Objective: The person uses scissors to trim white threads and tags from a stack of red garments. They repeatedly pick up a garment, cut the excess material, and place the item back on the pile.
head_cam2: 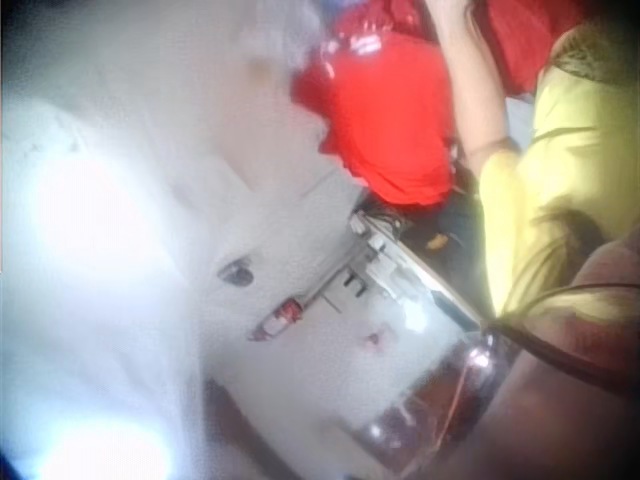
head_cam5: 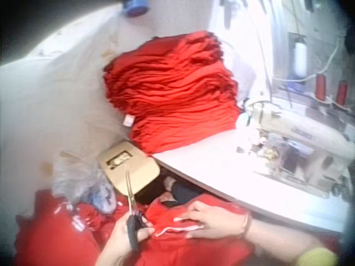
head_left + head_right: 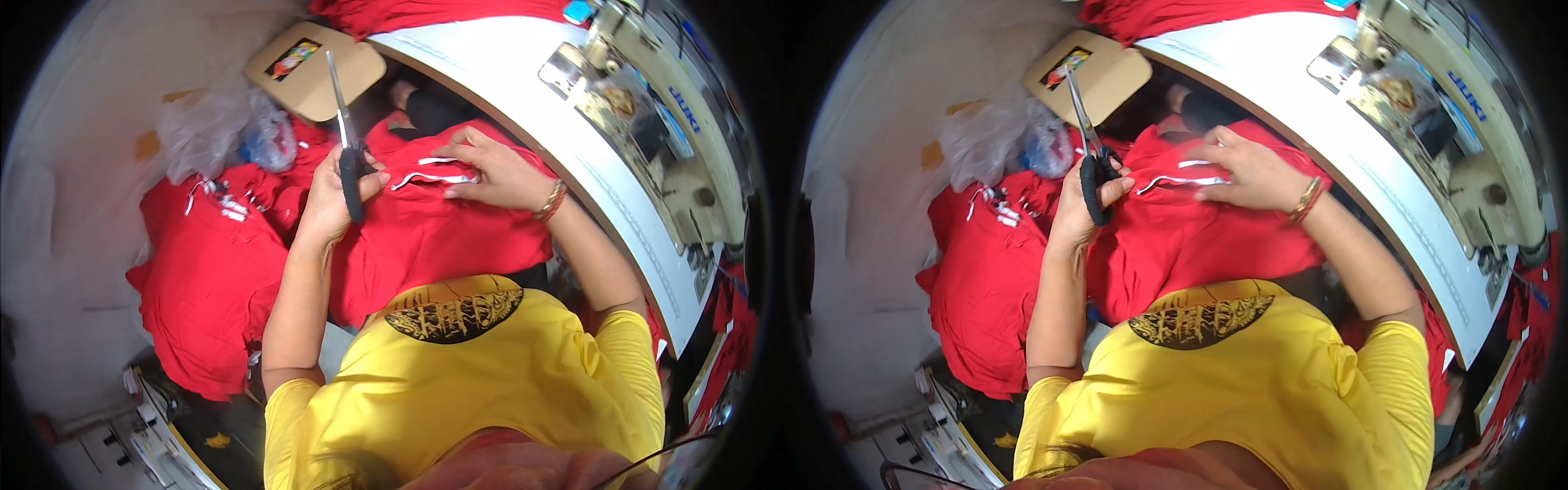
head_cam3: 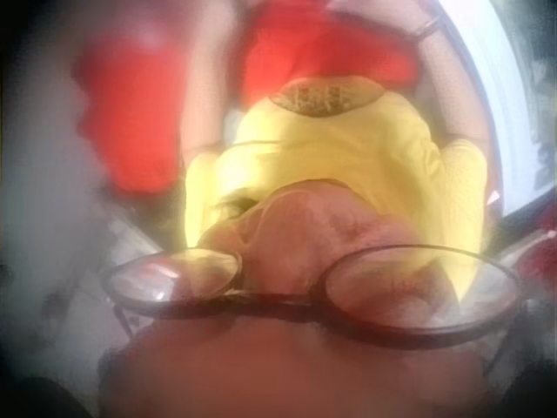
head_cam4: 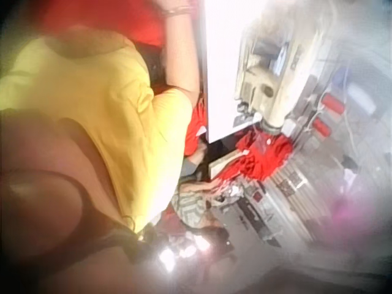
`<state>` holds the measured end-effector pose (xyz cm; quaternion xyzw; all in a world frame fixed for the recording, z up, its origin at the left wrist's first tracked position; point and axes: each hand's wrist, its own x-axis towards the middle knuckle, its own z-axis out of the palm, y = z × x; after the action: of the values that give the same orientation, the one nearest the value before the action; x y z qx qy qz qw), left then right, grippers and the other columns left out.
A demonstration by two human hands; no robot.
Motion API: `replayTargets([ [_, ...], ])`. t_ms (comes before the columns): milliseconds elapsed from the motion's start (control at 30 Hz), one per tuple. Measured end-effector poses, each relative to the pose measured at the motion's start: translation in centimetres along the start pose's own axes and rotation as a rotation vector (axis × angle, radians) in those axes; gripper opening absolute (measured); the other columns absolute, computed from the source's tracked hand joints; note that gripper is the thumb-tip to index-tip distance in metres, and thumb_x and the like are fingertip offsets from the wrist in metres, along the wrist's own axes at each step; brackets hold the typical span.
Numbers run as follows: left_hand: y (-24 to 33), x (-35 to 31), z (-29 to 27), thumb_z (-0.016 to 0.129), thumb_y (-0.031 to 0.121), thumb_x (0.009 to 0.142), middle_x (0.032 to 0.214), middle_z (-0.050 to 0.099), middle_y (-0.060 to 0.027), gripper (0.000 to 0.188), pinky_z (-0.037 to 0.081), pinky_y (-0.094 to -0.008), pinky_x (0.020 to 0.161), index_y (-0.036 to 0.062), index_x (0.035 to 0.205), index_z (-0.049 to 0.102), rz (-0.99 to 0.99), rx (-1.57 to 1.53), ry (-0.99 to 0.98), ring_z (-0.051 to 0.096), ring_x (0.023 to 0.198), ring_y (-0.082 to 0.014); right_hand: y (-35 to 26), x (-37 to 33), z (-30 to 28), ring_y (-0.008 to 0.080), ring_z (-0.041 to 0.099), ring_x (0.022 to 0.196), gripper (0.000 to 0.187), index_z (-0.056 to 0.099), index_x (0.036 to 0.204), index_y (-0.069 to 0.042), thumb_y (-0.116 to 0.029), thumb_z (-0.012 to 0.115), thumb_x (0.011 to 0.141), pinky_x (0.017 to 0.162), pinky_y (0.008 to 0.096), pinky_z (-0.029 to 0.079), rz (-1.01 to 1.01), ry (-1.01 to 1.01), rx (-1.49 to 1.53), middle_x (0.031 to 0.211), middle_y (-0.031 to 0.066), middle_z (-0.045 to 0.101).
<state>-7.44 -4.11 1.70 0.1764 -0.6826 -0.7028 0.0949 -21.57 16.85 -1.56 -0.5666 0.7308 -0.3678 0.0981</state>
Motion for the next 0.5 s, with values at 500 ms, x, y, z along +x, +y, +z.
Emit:
replayTargets([
  [500, -1.1, -0.3, 0.6, 0.069, -0.002, 0.069, 0.085, 0.059, -0.0048, 0.026, 0.049, -0.0269, 0.074, 0.0028, 0.092, 0.057, -0.220, -0.548, 0.072, 0.060, 0.077, -0.0159, -1.5, -0.5, 5.6, 0.0214, 0.058, 0.084, 0.023, 0.065, 0.096, -0.011, -0.015, 0.071, 0.074, 0.077, 0.0358, 0.043, -0.082, 0.585, -0.119, 0.093, 0.0026, 0.059],
])
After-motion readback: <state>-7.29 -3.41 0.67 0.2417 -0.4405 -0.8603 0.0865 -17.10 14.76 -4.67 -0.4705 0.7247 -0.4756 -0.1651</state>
